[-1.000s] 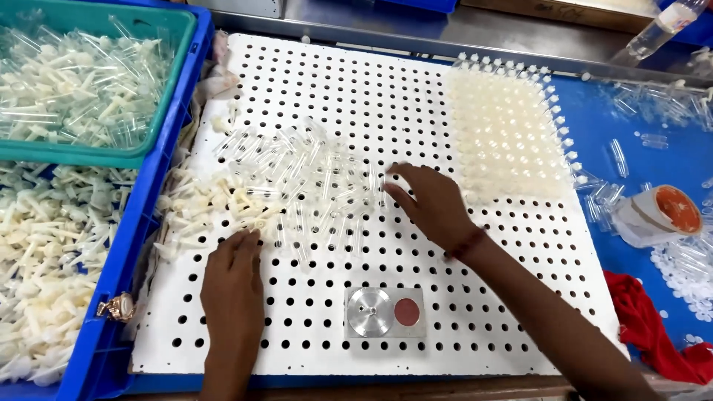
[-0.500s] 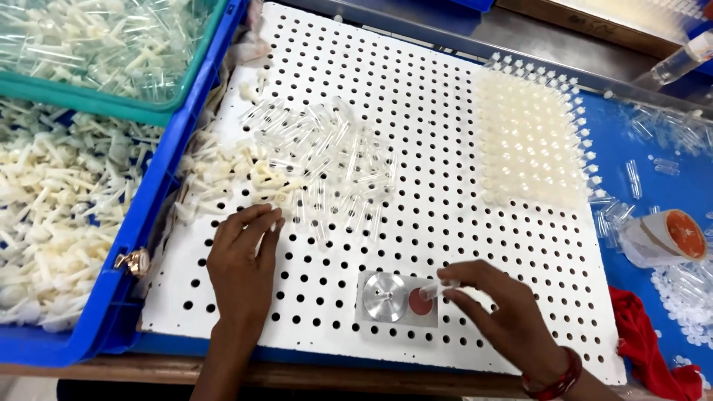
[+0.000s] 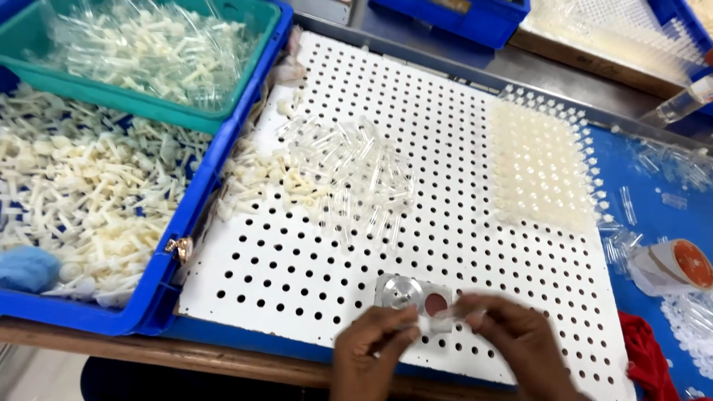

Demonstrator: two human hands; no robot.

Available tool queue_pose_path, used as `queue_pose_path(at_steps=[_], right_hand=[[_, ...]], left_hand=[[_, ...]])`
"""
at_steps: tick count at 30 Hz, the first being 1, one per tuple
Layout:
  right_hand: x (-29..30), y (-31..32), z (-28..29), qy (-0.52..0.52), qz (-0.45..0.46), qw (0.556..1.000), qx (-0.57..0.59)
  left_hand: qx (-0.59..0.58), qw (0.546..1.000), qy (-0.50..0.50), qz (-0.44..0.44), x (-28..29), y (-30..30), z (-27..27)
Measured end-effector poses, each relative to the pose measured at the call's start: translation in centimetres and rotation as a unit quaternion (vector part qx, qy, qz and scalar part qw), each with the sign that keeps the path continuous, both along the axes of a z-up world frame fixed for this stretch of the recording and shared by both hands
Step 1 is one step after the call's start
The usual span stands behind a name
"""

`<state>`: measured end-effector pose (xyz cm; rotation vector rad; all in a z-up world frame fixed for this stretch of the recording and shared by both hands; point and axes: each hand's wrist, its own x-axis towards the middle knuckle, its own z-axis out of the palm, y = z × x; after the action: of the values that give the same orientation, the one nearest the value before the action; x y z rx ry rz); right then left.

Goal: The person repeatedly picks up clear plastic tubes and white cotton tips from a perforated tray and inserts the cotton tips into the tubes one at a time. The assembled swabs are placed back into the tray. Other workers are visible in the background performing similar assembly tasks.

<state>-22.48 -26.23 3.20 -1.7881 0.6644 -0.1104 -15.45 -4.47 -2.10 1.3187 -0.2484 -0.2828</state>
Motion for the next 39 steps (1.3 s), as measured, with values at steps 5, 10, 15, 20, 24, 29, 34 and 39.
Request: queue_pose_path(at_steps=[5,10,15,20,24,29,34,39], right_hand=[[-0.5,2.7,0.1,-0.226,0.162,0.928,-0.246],[1.6,1.0,-2.5,-0.033,0.047,0.998,-0.009],[4.0,-3.7,-1.7,0.015,0.011,0.984,0.178],[6.2,-12.8,4.4,-0.060,0.000,0.722,-0.690],[7.5,-16.2,3.6,0.002,0.009,0.771,-0.637],[8.5,-17.2,1.6,0.114,0.062,0.765,-0.630],[10.8,-12.4,2.3,-0.109,0.039,0.768,-0.630],[17.9,-5.0,3.1,-0.185,0.158,0.899,-0.363]], left_hand=[[-0.103,0.982,0.128,-0.088,0.8,-0.5,-2.3],[0.021,0.991,0.039,-0.123,1.3,-1.0,-3.8],[0.103,0.989,0.086,-0.053,5.1,-1.7,-3.9],[0.595,0.678,-0.376,0.213,14.6,3.2,3.7],[0.644,0.648,-0.361,0.189,17.4,3.4,0.7],[0.541,0.754,-0.327,0.178,17.5,4.3,-1.2],[0.498,0.780,-0.323,0.200,17.9,4.8,-2.7],[0.468,0.798,-0.299,0.234,17.6,4.2,-2.8]])
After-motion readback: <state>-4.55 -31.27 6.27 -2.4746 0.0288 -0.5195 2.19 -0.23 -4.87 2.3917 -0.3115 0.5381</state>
